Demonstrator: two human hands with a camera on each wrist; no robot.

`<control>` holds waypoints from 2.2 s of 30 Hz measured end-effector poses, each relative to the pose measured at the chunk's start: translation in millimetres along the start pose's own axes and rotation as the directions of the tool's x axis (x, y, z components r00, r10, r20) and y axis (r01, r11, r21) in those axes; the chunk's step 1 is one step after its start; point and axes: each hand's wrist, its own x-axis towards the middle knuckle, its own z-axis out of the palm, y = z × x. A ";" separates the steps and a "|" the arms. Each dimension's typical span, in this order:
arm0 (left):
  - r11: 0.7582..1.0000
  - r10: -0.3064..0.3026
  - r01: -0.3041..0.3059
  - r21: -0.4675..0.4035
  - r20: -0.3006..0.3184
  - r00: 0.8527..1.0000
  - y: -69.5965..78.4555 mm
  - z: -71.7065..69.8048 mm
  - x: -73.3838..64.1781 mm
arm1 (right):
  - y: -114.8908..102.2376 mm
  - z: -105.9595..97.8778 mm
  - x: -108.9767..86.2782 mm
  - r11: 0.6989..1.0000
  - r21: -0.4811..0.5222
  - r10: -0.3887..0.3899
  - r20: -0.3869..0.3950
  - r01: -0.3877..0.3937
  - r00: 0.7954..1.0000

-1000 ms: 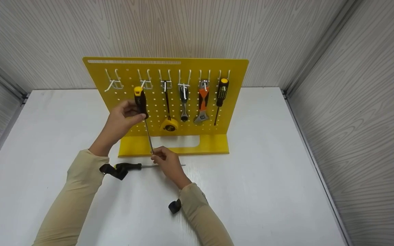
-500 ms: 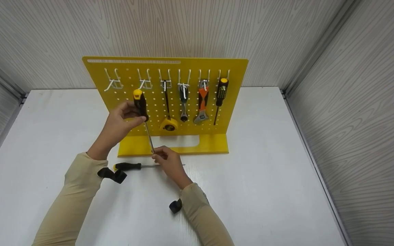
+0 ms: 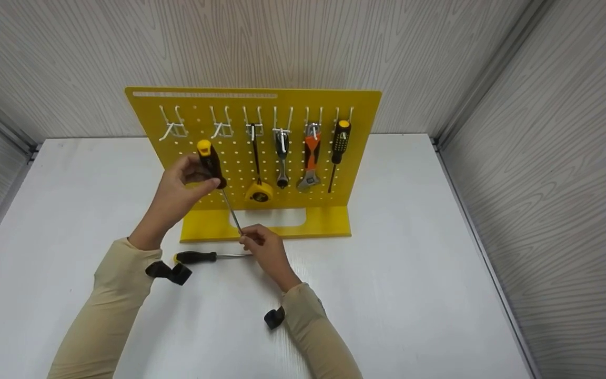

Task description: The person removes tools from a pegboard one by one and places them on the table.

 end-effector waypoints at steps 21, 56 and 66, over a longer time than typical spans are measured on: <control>0.993 0.033 -0.030 0.115 -0.023 0.999 6.3 -14.0 -8.6 | 1.8 -20.7 -1.7 0.999 0.046 -0.012 -0.057 0.015 0.998; 0.994 0.051 -0.044 0.101 -0.067 0.996 -2.4 -41.4 -47.8 | -20.2 -50.1 -16.9 0.990 0.137 -0.009 -0.170 0.033 0.985; 0.988 0.020 -0.014 0.152 -0.041 0.999 -16.3 -42.7 -53.7 | -16.5 -59.8 -21.8 0.991 0.121 -0.037 -0.181 0.060 0.983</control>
